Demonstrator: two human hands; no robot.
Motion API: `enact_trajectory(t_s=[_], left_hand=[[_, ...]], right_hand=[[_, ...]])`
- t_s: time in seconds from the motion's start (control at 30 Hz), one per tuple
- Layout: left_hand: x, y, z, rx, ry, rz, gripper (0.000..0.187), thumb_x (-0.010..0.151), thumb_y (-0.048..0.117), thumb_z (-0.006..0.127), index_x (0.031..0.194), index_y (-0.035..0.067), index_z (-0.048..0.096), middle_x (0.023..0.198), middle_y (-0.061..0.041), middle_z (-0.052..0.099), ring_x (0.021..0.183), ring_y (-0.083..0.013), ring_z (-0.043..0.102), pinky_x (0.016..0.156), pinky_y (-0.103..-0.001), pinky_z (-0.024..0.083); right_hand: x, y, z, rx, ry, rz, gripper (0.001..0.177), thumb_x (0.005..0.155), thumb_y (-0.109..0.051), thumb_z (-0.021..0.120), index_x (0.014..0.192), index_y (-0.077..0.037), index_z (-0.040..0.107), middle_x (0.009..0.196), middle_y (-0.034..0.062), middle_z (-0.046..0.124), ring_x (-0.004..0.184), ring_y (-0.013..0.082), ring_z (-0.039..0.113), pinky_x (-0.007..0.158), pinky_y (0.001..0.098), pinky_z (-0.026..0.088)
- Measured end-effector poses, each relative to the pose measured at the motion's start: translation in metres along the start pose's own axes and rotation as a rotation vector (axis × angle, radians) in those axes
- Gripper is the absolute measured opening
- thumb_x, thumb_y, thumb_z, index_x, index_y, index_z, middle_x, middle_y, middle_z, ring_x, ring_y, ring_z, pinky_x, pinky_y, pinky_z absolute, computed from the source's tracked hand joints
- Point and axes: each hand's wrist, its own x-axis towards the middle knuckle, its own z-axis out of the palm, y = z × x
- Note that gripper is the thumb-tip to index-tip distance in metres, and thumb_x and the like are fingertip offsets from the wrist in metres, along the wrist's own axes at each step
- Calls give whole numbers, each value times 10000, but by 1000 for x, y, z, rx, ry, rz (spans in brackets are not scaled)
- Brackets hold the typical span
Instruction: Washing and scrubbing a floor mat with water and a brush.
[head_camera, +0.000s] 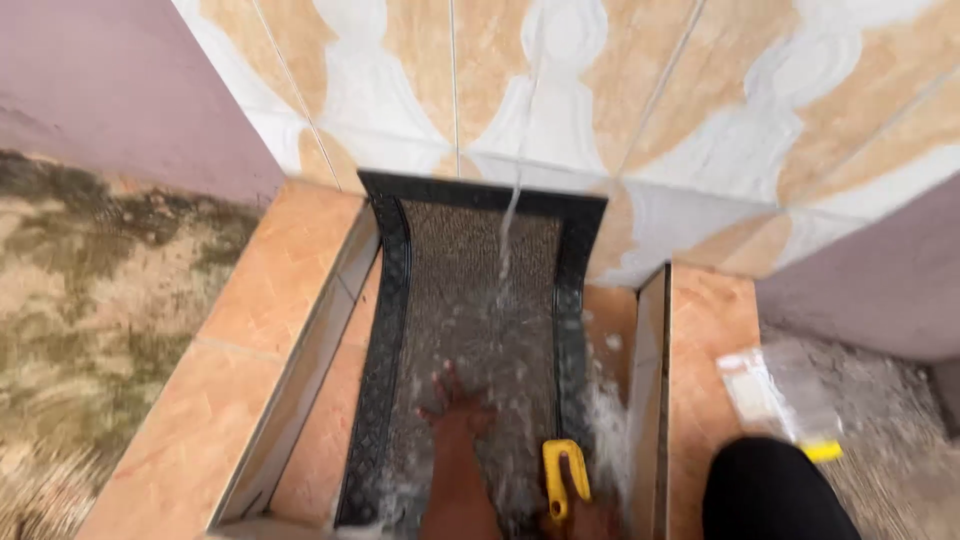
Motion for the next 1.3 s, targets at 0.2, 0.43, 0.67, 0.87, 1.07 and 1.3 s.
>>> enact_trajectory(t_s=[0.2, 0.43, 0.67, 0.87, 1.07, 1.3], left_hand=[[25, -12, 2, -72, 46, 45, 769, 992, 628, 554, 1636, 477, 163, 1674, -25, -373, 1544, -354, -333, 1171, -814, 9], [128, -73, 11, -810, 128, 186, 819, 978, 297, 681, 1644, 243, 206, 1721, -8, -215, 1606, -299, 15, 1213, -487, 324], [155, -76, 3, -1044, 262, 365, 767, 939, 229, 724, 1576, 16, 354, 1649, -198, 146, 1520, -357, 344, 1156, -429, 452], [97, -45, -72, -991, 621, 385, 679, 989, 332, 718, 1508, -12, 446, 1572, -236, 430, 1446, -380, 425, 1133, -453, 386], [67, -24, -97, -925, 661, 345, 597, 956, 374, 696, 1442, 50, 573, 1400, -207, 642, 1250, -341, 651, 1019, -454, 518], [34, 9, -117, -1062, 674, 376, 569, 953, 389, 687, 1426, 90, 585, 1403, -165, 629, 1266, -323, 627, 1024, -472, 516]], right_hand=[[18, -61, -86, 104, -80, 71, 1029, 866, -509, 751, 1635, -214, 134, 753, 207, 755, 603, 288, 671, 651, 451, 589], [125, -99, -168, 254, 439, -25, 1017, 683, -442, 860, 1435, 31, 366, 1075, 259, 672, 926, 416, 697, 794, 512, 586], [154, -199, -315, -214, 843, -722, 807, 520, -365, 878, 1178, 45, 653, 1422, 362, 418, 1316, 524, 382, 1090, 589, 323], [217, -218, -330, -446, 568, -630, 677, 603, -297, 841, 1206, -37, 675, 1368, 297, 436, 1361, 476, 378, 1193, 529, 299], [222, -242, -341, -721, 354, -419, 690, 655, -407, 836, 1253, -97, 689, 1349, 254, 489, 1374, 429, 394, 1184, 504, 334], [203, -233, -308, -660, 309, -613, 875, 678, -500, 863, 1390, -90, 561, 1402, 221, 449, 1325, 449, 375, 1080, 552, 324]])
